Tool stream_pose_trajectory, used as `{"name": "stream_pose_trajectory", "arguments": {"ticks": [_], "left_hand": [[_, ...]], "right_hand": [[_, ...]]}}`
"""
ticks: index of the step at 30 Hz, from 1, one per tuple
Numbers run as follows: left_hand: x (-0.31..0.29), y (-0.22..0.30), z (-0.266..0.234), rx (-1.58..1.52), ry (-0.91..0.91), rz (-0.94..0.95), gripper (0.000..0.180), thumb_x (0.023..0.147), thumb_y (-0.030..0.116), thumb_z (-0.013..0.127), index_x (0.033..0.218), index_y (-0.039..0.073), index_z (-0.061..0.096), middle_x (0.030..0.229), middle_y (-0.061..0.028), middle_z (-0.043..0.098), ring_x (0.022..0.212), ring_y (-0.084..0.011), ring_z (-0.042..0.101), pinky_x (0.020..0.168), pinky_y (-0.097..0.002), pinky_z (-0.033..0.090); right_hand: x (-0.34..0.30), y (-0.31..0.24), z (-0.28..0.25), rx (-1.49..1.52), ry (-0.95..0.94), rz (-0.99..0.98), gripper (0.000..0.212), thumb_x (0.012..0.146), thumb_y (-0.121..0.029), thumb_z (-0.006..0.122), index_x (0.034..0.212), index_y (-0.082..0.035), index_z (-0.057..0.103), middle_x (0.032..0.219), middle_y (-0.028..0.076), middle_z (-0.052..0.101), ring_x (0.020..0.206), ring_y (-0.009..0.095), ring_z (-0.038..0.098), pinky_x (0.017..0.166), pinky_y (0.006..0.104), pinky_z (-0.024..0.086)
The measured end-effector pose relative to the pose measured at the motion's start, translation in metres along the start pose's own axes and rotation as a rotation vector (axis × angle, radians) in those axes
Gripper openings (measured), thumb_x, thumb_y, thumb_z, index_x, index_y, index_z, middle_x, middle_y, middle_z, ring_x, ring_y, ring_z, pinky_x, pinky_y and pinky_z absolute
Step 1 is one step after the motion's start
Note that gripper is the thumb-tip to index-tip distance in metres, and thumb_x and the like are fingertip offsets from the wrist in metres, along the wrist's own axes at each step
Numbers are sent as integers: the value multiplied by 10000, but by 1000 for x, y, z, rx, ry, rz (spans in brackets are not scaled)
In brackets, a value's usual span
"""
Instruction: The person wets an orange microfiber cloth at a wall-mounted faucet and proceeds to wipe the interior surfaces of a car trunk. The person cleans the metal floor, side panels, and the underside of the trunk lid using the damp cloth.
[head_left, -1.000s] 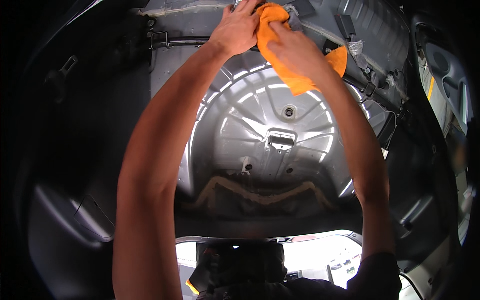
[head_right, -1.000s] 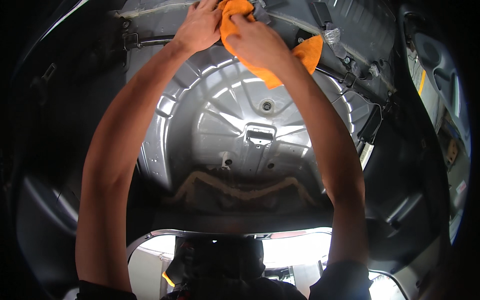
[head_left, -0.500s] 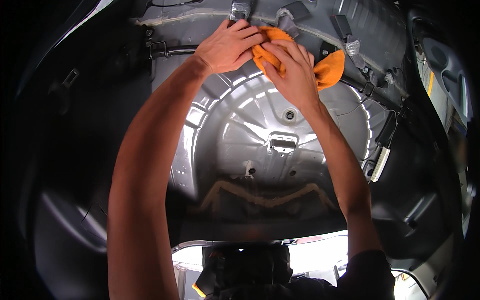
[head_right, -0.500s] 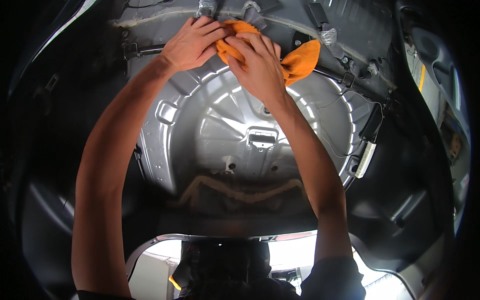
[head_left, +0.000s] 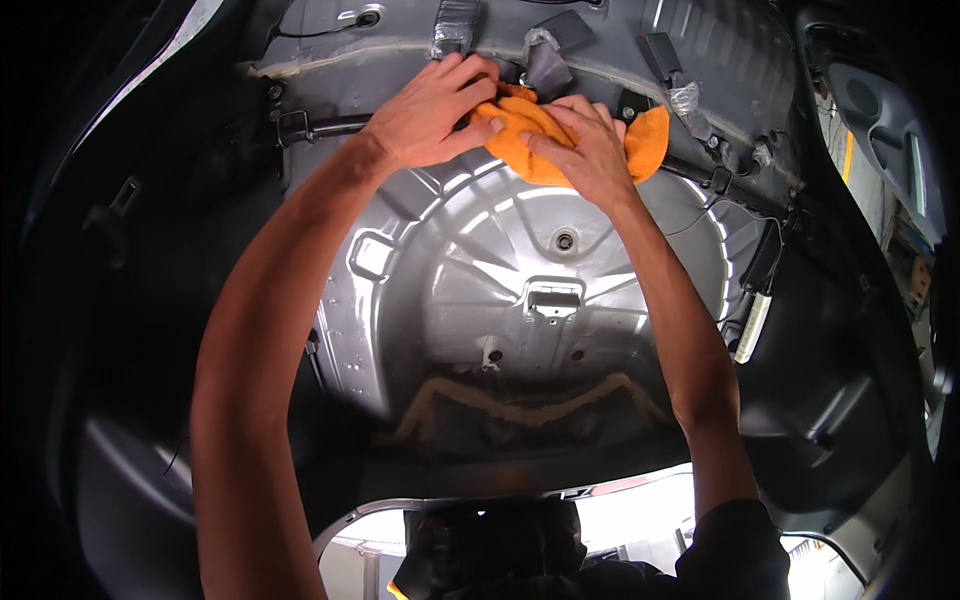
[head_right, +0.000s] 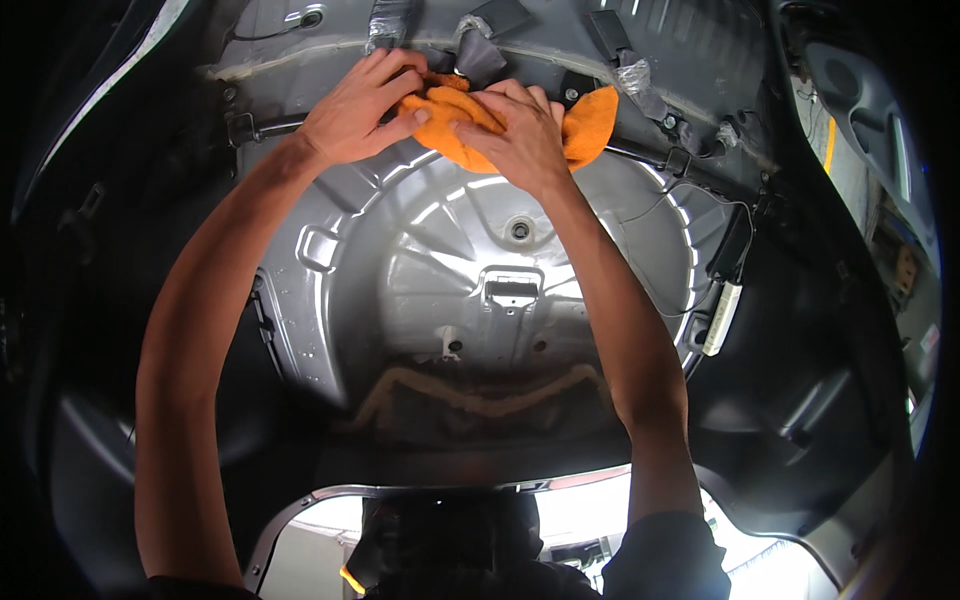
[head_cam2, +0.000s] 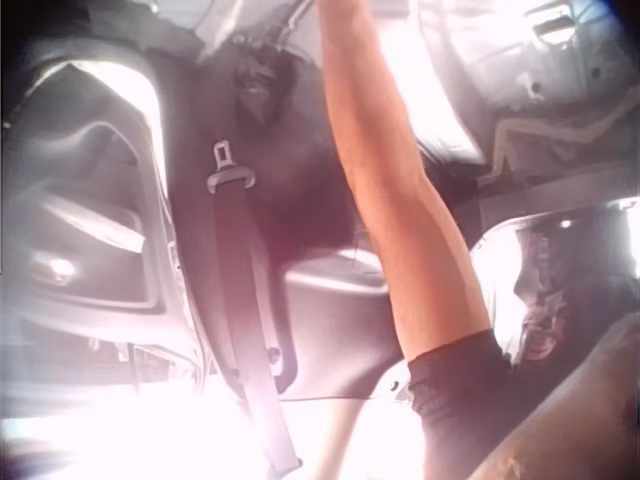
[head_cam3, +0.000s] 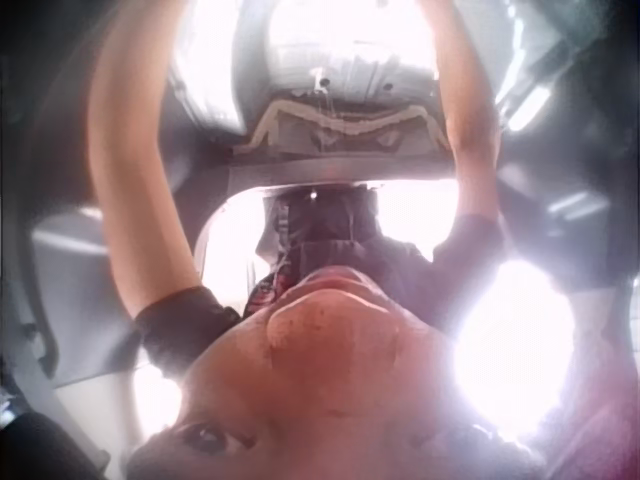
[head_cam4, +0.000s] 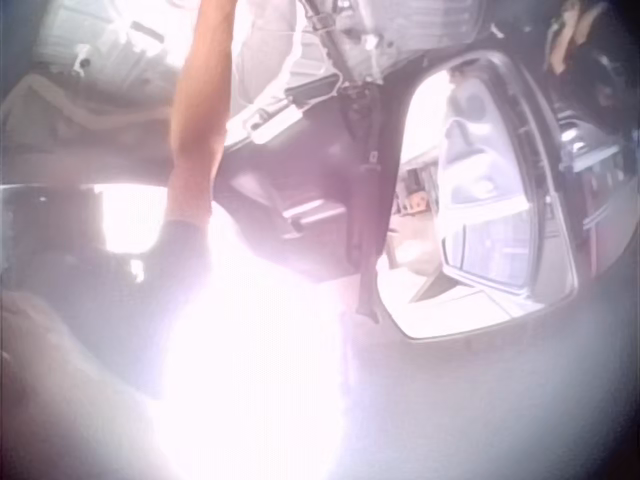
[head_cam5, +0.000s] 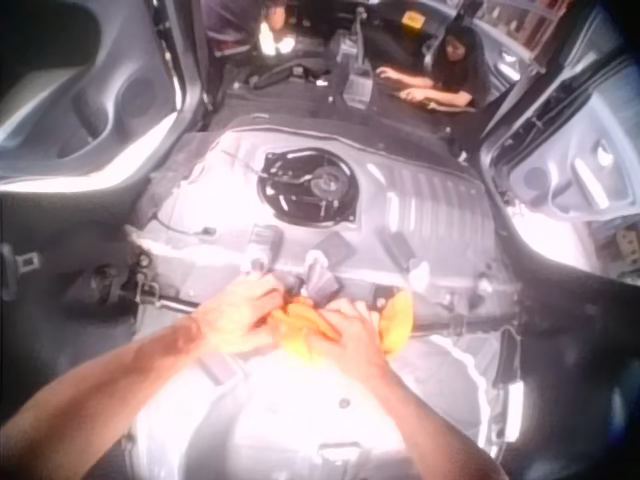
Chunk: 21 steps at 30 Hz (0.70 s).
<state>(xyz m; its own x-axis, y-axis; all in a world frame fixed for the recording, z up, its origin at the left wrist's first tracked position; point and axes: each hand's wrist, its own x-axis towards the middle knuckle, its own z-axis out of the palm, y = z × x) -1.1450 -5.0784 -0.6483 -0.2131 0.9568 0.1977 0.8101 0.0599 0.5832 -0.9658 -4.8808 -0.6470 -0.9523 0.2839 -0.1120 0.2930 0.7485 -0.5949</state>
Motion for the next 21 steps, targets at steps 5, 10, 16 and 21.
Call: {"name": "stream_pose_trajectory", "arguments": {"ticks": [5, 10, 16, 21], "left_hand": [[-1, 5, 2, 17, -61, 41, 421, 1005, 297, 657, 1347, 51, 659, 1234, -84, 597, 1082, -306, 545, 960, -419, 439], [3, 1, -3, 34, -178, -27, 396, 1020, 268, 634, 1349, 50, 659, 1201, -72, 598, 1061, -289, 564, 938, -405, 436], [3, 17, 1, 182, -179, -116, 475, 1060, 304, 559, 1462, 54, 610, 1220, -80, 582, 1112, -279, 533, 981, -422, 384], [21, 36, -3, 144, -221, -255, 451, 1052, 355, 564, 1384, 76, 690, 1251, -73, 589, 1115, -268, 530, 953, -415, 384]], "right_hand": [[1, 1, -1, 6, -52, 49, 542, 837, -560, 793, 1204, -161, 796, 1245, 17, 626, 1171, 253, 519, 1047, 411, 339], [5, 1, -2, -35, -100, 113, 617, 787, -601, 817, 1250, -193, 793, 1316, 84, 542, 1239, 276, 464, 1064, 417, 341], [1, 5, -22, -119, -100, -32, 646, 782, -625, 816, 1312, -258, 763, 1221, 76, 534, 1177, 275, 491, 1016, 436, 374], [-16, 11, -16, -345, 132, -99, 675, 722, -621, 835, 1271, -232, 781, 1113, 70, 539, 1113, 257, 481, 921, 436, 372]]}}
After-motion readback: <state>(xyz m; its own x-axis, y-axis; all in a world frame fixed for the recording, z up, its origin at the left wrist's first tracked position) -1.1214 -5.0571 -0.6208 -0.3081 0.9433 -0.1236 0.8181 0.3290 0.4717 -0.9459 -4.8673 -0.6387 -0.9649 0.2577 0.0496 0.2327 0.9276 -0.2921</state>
